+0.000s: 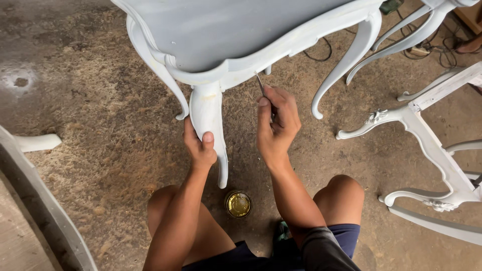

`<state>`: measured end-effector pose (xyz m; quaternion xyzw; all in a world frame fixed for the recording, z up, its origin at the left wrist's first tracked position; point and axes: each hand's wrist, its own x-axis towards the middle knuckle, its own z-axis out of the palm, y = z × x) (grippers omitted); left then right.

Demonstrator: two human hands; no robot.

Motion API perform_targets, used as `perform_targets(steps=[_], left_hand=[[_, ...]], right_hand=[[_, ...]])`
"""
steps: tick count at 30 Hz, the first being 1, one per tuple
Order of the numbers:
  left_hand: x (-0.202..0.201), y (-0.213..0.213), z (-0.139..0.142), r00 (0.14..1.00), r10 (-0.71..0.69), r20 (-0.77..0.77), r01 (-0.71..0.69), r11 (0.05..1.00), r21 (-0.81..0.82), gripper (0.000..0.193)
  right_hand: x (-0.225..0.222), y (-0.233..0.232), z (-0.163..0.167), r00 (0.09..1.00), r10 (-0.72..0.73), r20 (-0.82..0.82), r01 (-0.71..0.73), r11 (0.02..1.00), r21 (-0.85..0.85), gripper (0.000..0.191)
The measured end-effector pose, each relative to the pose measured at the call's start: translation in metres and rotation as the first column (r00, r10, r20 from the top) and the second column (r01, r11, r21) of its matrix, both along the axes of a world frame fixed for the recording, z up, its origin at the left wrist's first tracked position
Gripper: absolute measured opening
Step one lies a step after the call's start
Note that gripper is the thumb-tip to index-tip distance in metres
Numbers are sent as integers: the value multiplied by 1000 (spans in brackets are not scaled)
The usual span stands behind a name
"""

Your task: The person kneels on the floor and uses a knife to scoop a yellow substance from a small jar. They then apply the substance to the curved leg of a white table, spreading it along the surface.

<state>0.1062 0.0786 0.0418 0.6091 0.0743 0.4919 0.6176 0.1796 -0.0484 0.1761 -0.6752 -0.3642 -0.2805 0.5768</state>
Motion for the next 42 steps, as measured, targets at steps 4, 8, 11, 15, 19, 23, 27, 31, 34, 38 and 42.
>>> perform_targets(steps=[4,8,11,15,19,23,27,31,34,38,42], left_hand=[[-2,-2,7,999,43,-11,-42,999,31,88],[-4,-6,9,997,69,-39,-66,996,61,85],[-6,-6,8,996,72,-45,-69,996,64,87],[-6,-7,6,997,64,-33,-63,997,48,88],[-5,-9,9,999,6,-50,-9,998,-56,87],[-3,-9,10,999,-42,3,42,997,-71,86],[-6,-10,10,999,-50,-22,49,997,-57,86],[-8,-11,10,999,-41,-17,41,999,-27,87],[-8,-11,11,999,-49,-23,49,998,-35,87],[-7,-12,13,999,-41,-17,41,999,-32,88],[-8,-11,17,999,-39,-23,38,999,-39,87]], right_hand=[[0,4,1,999,30,17,-31,999,34,26],[3,3,3,998,8,57,-9,1000,22,31],[4,5,0,1000,20,13,-20,1000,18,32],[3,11,-3,999,-14,40,14,1000,1,33],[3,6,-1,996,-50,73,49,999,7,37],[1,-10,4,999,-51,14,52,999,-15,41],[-1,-9,5,999,-25,25,26,999,-43,44],[-6,-4,1,999,-1,34,2,1000,-28,46],[-7,-4,0,1000,16,18,-16,1000,-26,48],[-5,-2,1,999,-5,54,8,999,-38,48],[-8,-1,1,999,24,24,-23,998,-56,47]])
